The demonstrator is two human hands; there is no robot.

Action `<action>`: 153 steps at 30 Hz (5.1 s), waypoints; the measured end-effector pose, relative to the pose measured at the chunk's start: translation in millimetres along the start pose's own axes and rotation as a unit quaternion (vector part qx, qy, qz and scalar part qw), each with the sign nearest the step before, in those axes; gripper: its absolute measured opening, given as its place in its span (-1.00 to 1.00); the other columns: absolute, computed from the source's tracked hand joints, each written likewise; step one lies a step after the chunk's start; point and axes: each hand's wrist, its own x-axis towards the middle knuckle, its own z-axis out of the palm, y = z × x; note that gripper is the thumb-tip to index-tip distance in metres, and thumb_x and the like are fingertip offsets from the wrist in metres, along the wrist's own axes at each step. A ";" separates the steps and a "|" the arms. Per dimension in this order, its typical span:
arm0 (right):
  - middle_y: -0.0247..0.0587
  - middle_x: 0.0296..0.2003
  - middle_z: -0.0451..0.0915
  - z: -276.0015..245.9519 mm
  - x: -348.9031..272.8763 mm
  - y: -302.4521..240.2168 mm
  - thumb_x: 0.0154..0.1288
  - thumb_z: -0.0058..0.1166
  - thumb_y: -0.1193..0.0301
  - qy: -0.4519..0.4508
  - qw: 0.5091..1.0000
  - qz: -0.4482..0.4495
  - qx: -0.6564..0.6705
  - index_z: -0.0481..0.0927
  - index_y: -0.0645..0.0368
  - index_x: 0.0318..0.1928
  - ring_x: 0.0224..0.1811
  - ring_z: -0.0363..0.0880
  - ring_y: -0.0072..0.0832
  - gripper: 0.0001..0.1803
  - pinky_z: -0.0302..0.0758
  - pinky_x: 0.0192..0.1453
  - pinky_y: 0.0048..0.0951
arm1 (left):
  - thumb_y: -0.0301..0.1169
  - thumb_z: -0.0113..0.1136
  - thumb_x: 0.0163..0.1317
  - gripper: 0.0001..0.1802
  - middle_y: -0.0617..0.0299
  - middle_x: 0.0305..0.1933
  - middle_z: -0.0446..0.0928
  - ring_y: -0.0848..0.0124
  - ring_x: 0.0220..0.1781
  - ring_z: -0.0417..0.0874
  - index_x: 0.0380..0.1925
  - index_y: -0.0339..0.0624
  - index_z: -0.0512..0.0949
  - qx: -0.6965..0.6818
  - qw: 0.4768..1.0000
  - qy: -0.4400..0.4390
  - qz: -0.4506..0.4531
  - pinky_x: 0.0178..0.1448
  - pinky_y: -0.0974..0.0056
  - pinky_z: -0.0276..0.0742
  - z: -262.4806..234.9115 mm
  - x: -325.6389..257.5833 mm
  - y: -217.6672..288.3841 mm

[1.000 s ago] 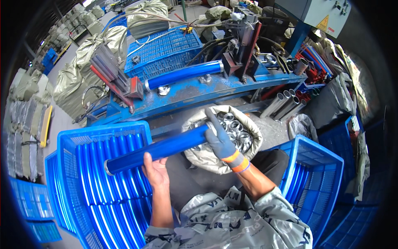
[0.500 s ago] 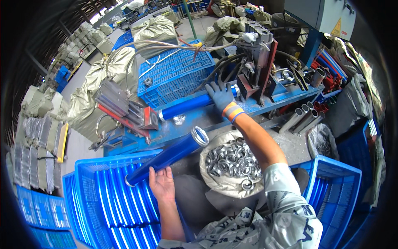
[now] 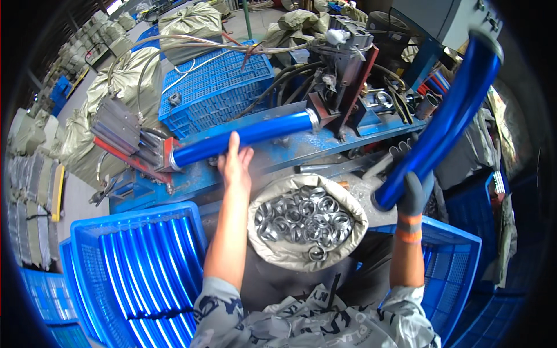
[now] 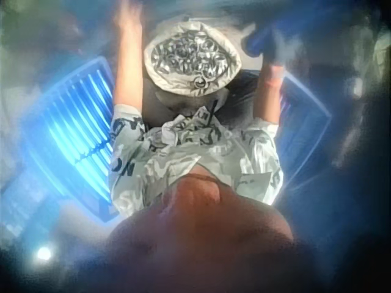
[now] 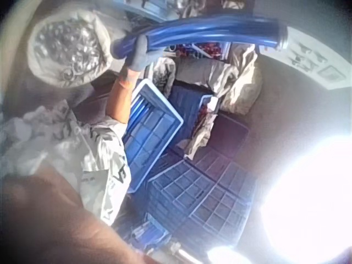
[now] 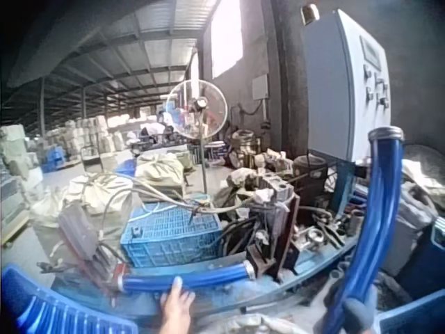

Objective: Fitting metal rings onto blue tubes and organizing them into crates in a factory environment.

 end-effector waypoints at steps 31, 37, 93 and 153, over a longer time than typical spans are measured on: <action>-0.15 0.06 0.89 -430.7 -520.0 46.7 0.27 0.69 0.29 0.319 0.799 0.367 -0.355 0.71 0.29 0.31 0.07 0.87 -0.32 -0.32 0.78 0.23 -0.12 | 0.40 0.39 0.51 0.35 -0.32 0.77 0.39 -0.02 0.82 0.44 0.78 -0.56 0.09 0.130 0.978 -0.106 -0.120 0.89 -0.03 0.36 -73.6 199.2 -12.5; 0.17 0.18 0.87 -442.9 -559.5 151.9 0.14 0.66 -0.10 0.197 0.620 0.551 -0.524 0.60 0.25 0.52 0.25 0.89 0.01 0.05 0.73 0.40 -0.06 | 0.23 0.36 0.65 0.18 -0.29 0.68 0.53 0.02 0.68 0.63 0.78 -0.53 0.08 0.218 0.969 -0.109 -0.032 0.77 0.01 0.52 -116.0 62.7 14.2; 0.08 -0.18 0.86 -100.8 -179.5 322.7 0.42 0.55 0.24 -0.255 0.852 0.088 -0.450 0.89 0.21 -0.02 -0.12 0.83 0.00 -0.69 0.68 0.02 0.04 | 0.09 0.68 0.12 0.06 -0.21 0.42 0.77 -0.16 0.43 0.81 0.57 -0.21 0.57 0.663 0.679 0.305 0.076 0.55 -0.12 0.69 -478.0 -158.5 133.5; -0.03 0.14 0.83 -7.8 -164.8 103.3 0.81 0.22 0.28 -0.172 0.936 0.223 0.212 0.05 0.07 0.90 0.13 0.91 -0.18 -0.11 0.86 0.18 -0.22 | -0.28 0.67 0.12 -0.15 0.10 0.22 0.80 0.03 0.20 0.86 0.50 0.09 0.65 0.625 0.658 -0.281 0.312 0.28 0.06 0.78 -148.5 -274.4 154.2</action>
